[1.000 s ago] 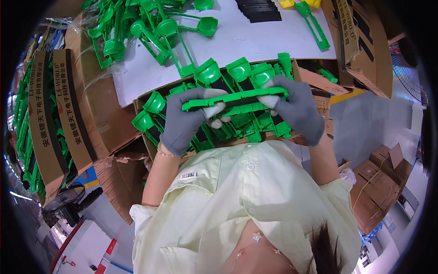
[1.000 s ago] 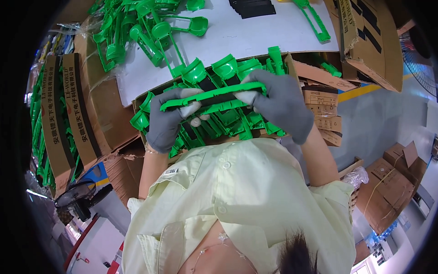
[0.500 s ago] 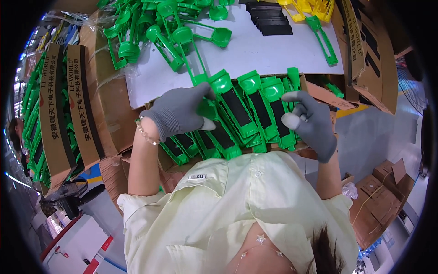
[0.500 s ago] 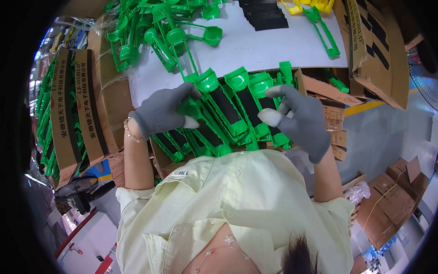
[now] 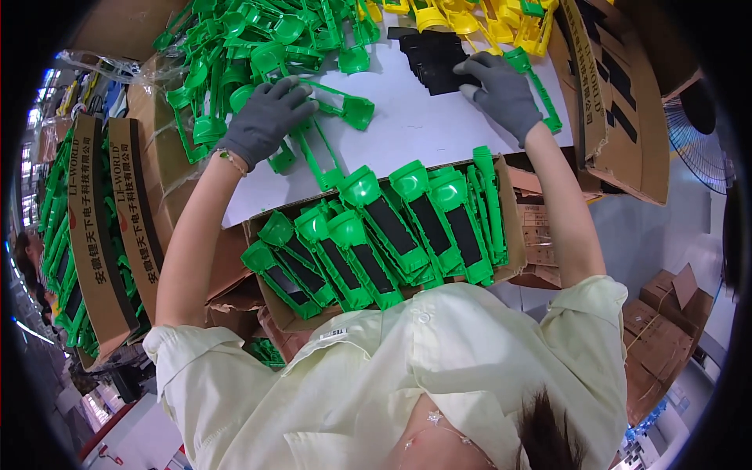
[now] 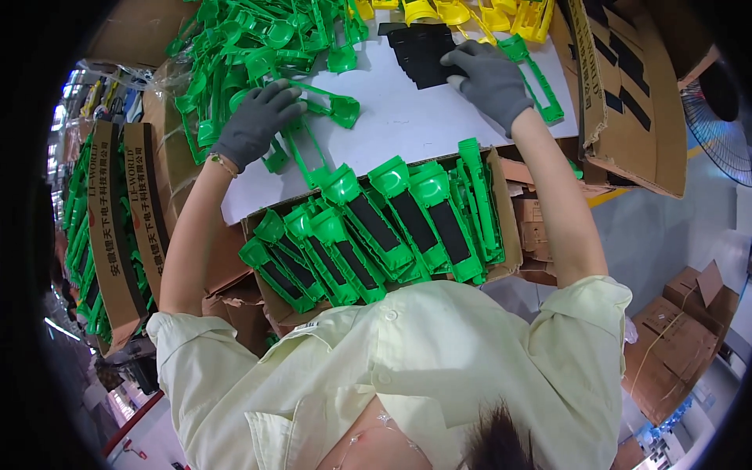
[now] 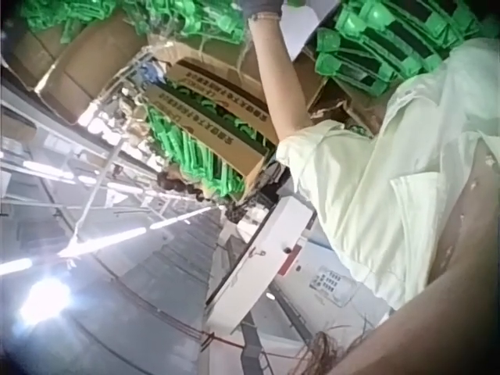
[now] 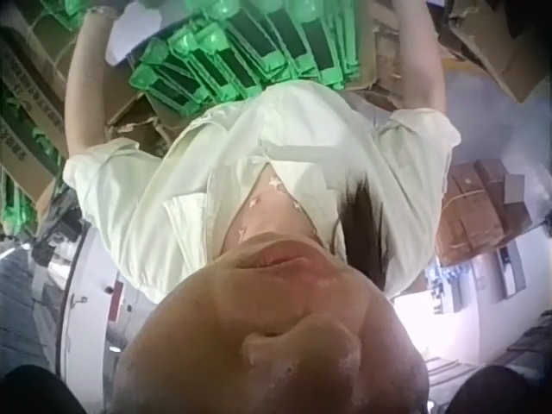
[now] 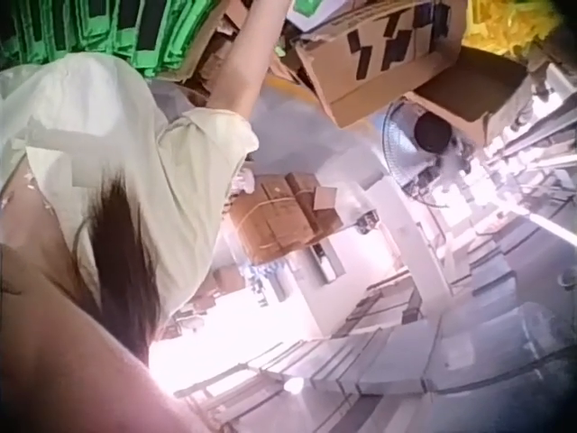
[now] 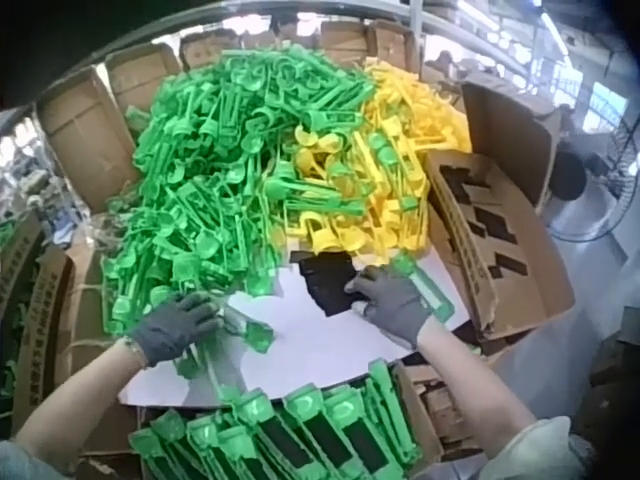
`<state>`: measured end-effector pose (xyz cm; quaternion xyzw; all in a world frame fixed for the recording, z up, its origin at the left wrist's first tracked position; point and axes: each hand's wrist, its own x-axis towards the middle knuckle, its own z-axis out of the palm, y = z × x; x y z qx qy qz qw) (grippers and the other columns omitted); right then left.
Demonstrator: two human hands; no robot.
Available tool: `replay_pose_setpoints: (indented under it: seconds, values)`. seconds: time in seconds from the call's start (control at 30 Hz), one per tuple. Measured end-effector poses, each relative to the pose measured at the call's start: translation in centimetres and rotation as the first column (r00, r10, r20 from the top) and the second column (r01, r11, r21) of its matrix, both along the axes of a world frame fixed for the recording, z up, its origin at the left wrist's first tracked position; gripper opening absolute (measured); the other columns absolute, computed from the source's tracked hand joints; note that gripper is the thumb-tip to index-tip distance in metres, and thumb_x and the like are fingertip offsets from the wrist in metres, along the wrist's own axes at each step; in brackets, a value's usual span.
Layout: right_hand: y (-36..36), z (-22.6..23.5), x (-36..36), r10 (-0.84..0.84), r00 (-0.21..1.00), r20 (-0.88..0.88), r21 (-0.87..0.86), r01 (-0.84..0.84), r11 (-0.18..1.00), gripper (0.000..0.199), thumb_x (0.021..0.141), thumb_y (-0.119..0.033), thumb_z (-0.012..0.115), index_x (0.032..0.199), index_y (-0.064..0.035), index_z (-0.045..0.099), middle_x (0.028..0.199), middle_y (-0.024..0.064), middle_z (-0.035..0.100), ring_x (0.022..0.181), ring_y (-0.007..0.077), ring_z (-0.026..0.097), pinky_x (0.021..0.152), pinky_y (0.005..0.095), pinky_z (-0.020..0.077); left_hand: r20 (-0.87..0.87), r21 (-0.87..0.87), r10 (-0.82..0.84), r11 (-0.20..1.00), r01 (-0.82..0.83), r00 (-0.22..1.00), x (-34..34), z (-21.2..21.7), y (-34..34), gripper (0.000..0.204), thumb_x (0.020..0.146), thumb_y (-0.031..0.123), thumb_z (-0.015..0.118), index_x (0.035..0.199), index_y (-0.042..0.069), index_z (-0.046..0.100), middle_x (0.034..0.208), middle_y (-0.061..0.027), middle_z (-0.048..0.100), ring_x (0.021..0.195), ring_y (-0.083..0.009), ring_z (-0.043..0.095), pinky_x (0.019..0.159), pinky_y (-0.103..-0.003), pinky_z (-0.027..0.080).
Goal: Fitting small solar panels into green plastic housings on an industrial assembly line.
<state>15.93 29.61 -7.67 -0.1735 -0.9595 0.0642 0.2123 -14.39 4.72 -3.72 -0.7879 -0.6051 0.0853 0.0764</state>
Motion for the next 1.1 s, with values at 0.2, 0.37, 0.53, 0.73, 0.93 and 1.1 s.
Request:
replay_pose_setpoints:
  seconds: [0.2, 0.37, 0.53, 0.73, 0.93, 1.1]
  values:
    - [-1.7, 0.5, -3.5, 0.062, 0.980, 0.187, -0.088, -0.046, 0.995, 0.031, 0.072, -0.019, 0.068, 0.102, -0.0123, 0.060, 0.100, 0.0061, 0.059, 0.091, 0.0262, 0.060, 0.076, 0.0359, 0.0486, -0.040, 0.009, -0.101, 0.995, 0.102, 0.994, -1.5, 0.2, -0.1, 0.044, 0.072, 0.004, 0.057, 0.115, 0.014, 0.054, 0.125, -0.0094, 0.049, 0.120, -0.0295, 0.045, 0.099, -0.043, 0.040]
    - [-1.4, 1.1, -3.4, 0.098, 0.940, 0.328, -0.339, 0.021, 0.940, 0.031, 0.070, -0.023, 0.069, 0.096, -0.0097, 0.059, 0.095, 0.0080, 0.061, 0.088, 0.0256, 0.061, 0.074, 0.0345, 0.0483, 0.073, -0.033, -0.156, 0.987, 0.159, 0.985, -2.0, 0.0, 0.1, 0.041, 0.071, 0.006, 0.058, 0.112, 0.009, 0.051, 0.131, -0.0078, 0.047, 0.120, -0.0294, 0.044, 0.100, -0.042, 0.039]
    - [-2.7, 1.5, -2.4, 0.042, 0.949, 0.312, -0.360, 0.077, 0.930, 0.031, 0.072, -0.026, 0.068, 0.096, -0.0078, 0.059, 0.083, 0.0084, 0.064, 0.079, 0.0256, 0.062, 0.070, 0.0335, 0.0480, 0.091, -0.004, -0.095, 0.995, 0.095, 0.991, -1.2, -0.4, -0.5, 0.052, 0.072, 0.002, 0.058, 0.122, 0.010, 0.049, 0.125, -0.0088, 0.051, 0.115, -0.0288, 0.046, 0.097, -0.041, 0.041]
    - [-4.0, 4.8, 0.7, -0.104, 0.994, 0.019, -0.514, 0.099, 0.852, 0.026, 0.079, -0.024, 0.067, 0.098, -0.0057, 0.064, 0.079, 0.0039, 0.063, 0.069, 0.0142, 0.057, 0.064, 0.0265, 0.0448, 0.218, 0.178, -0.079, 0.983, 0.040, 0.973, -0.7, 4.0, -1.7, 0.044, 0.074, 0.002, 0.058, 0.117, 0.009, 0.055, 0.102, -0.0096, 0.060, 0.099, -0.0289, 0.054, 0.082, -0.037, 0.047]
    - [-7.8, 8.8, 3.9, -0.332, 0.897, -0.291, -0.727, 0.018, 0.686, 0.022, 0.087, -0.021, 0.063, 0.101, -0.0044, 0.062, 0.077, 0.0002, 0.061, 0.058, 0.0021, 0.049, 0.051, 0.0190, 0.0377, 0.918, 0.185, 0.055, 0.816, -0.547, 0.392, 5.5, 4.7, -4.8, 0.022, 0.084, 0.006, 0.058, 0.106, 0.006, 0.061, 0.091, -0.0062, 0.062, 0.085, -0.0197, 0.060, 0.076, -0.030, 0.049]
    - [-13.2, 12.2, 4.0, -0.459, 0.844, -0.279, -0.883, -0.037, 0.468, 0.018, 0.088, -0.021, 0.060, 0.101, -0.0070, 0.058, 0.074, 0.0031, 0.063, 0.050, 0.0019, 0.050, 0.040, 0.0143, 0.0332, 0.815, -0.440, 0.095, 0.744, -0.503, -0.572, 12.6, 5.6, -6.0, 0.024, 0.090, 0.013, 0.055, 0.112, 0.002, 0.052, 0.102, -0.0165, 0.064, 0.073, -0.0230, 0.067, 0.053, -0.025, 0.054]
